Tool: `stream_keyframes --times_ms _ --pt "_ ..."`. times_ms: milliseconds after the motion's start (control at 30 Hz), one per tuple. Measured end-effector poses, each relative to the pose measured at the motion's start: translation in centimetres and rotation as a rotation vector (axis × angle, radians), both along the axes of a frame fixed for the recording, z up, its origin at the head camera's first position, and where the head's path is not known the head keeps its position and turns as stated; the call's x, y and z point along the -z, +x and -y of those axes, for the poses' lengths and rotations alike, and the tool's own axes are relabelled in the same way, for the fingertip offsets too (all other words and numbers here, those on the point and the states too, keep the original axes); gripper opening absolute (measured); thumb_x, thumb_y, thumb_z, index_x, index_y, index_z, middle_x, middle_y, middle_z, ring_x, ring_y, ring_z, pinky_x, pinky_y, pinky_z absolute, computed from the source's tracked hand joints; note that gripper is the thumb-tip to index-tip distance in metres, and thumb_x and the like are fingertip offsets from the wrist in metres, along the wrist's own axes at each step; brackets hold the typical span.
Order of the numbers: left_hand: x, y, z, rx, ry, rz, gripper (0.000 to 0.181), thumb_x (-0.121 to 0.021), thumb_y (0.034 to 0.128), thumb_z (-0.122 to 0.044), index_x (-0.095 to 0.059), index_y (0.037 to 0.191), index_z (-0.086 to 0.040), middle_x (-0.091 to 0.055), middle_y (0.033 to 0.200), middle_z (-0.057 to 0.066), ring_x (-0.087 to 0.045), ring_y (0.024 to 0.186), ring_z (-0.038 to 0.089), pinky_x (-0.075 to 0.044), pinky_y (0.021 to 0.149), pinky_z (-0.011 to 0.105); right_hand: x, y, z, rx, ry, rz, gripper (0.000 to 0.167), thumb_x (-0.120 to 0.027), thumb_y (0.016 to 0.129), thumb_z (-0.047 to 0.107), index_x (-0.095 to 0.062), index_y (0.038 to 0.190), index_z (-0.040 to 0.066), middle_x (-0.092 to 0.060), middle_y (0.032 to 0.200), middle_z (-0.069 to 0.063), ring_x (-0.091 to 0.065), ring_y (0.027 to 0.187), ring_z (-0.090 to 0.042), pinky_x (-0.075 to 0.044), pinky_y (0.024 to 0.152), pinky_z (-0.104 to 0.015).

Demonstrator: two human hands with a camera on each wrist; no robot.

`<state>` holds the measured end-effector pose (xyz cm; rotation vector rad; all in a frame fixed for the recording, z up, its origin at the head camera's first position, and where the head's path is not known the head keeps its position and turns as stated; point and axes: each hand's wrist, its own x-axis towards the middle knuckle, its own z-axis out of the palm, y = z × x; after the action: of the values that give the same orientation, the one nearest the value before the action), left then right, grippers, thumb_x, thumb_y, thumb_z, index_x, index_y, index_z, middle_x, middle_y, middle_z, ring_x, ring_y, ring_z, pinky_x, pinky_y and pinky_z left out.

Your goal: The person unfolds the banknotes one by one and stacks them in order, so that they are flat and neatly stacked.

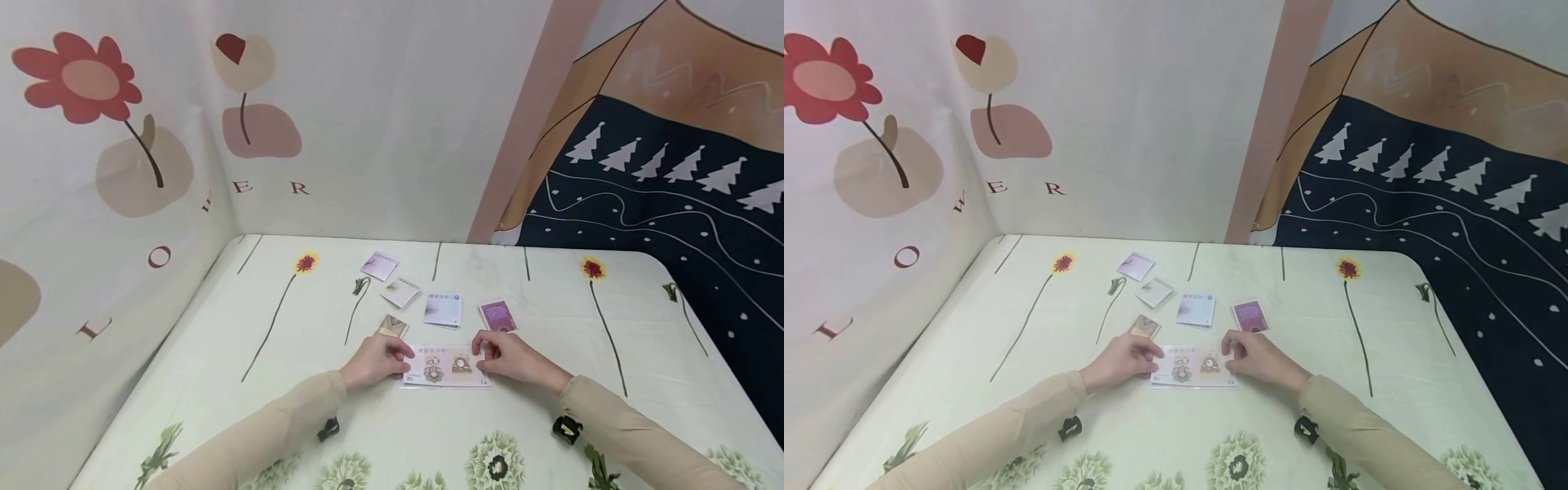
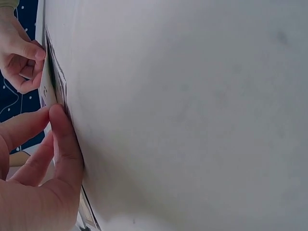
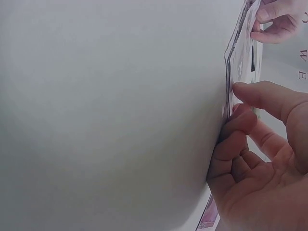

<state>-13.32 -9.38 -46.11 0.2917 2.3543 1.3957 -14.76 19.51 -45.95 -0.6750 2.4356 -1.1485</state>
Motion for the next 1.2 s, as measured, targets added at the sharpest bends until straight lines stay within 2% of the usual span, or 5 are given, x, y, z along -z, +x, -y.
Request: stream_keyframes --times_ms 500,967,1200 --pt "-0.14 -0.05 -0.11 -0.019 0.003 -0.002 0.018 -0.072 0.0765 0.01 -0.07 0.093 0.004 -0.054 0.075 0.004 -0.058 0.059 0.01 -0.055 0.055 0.025 -0.01 0.03 0.14 -0.004 -0.002 -0.004 0.017 -0.07 0.082 -0.001 -0.058 0.093 0.005 -0.049 0.066 0.003 -0.045 0.061 -0.009 -0.038 0.055 -0.022" --pt "-0.16 -0.32 -0.18 -0.006 -0.032 -0.015 0.017 -0.073 0.0767 0.006 -0.069 0.093 0.001 -0.054 0.074 0.003 -0.053 0.055 0.009 -0.052 0.05 0.025 0.11 0.15 0.31 0.039 -0.02 -0.002 0.019 -0.072 0.079 -0.003 -0.06 0.092 0.002 -0.049 0.067 0.001 -0.046 0.06 -0.01 -0.04 0.053 -0.022" --pt "-0.88 -0.4 -0.07 0.019 -0.051 0.017 0.017 -0.073 0.0776 0.004 -0.069 0.094 0.002 -0.055 0.074 0.004 -0.051 0.057 0.01 -0.05 0.051 0.024 -0.49 0.6 0.41 0.058 0.002 0.008 0.016 -0.073 0.078 -0.001 -0.06 0.087 0.001 -0.053 0.07 0.001 -0.049 0.063 -0.012 -0.043 0.054 -0.023"
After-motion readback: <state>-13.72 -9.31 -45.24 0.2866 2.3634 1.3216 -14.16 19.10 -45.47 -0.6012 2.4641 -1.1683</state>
